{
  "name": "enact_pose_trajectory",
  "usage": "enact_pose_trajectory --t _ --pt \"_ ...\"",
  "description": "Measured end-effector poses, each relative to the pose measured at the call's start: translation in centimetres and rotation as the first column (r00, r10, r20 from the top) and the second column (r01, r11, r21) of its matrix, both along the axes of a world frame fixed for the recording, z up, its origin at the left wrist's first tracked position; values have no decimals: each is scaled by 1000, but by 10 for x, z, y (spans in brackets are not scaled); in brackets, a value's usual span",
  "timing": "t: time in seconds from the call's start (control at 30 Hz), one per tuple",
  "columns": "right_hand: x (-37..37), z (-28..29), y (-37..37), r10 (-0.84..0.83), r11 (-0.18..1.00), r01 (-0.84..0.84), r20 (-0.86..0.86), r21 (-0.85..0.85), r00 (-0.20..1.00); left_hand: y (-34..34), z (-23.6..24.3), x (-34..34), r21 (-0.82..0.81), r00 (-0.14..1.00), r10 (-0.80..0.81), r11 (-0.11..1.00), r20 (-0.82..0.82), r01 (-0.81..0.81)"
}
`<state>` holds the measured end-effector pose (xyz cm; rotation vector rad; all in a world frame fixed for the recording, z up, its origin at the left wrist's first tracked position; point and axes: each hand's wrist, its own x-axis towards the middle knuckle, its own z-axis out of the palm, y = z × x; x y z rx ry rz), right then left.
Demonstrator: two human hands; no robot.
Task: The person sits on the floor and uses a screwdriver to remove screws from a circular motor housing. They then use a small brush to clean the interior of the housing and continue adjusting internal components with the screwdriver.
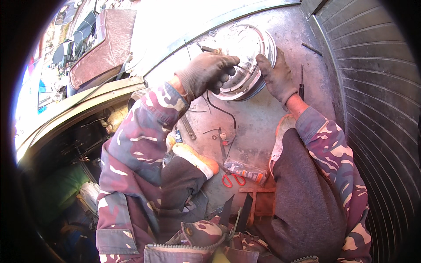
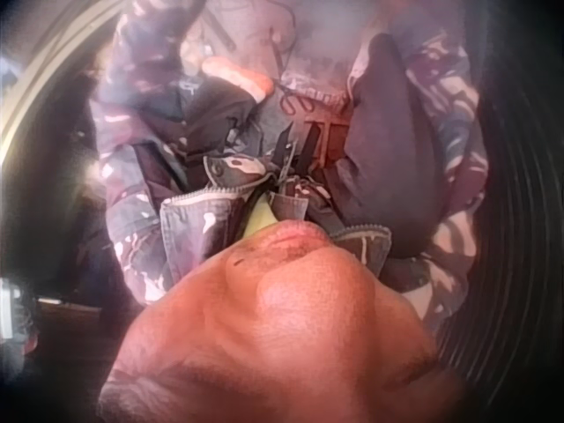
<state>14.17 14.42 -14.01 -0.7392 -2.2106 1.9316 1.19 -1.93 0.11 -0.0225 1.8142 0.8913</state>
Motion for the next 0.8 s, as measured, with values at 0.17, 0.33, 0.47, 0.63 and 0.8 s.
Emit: enact_pose_trajectory --t 0.17,0.33,0.47,0.63,0.8 --pt "2 2 1 -2 1000 2 19 25 1000 4 3 -11 -310 288 -666 629 -688 713" --pt "-1 2 1 -15 1000 15 11 -20 1000 -2 9 -13 -472 -163 -584 430 -796 770" --pt "1 1 0 -7 1000 7 13 1 1000 -9 3 0 -345 93 -577 600 -811 722" --pt "-1 -2 1 -16 999 16 21 -27 1000 -15 2 16 -127 682 -448 875 -577 467" --pt "-3 -8 5 2 999 -3 43 32 999 -38 5 32 -44 776 -319 934 -544 353"
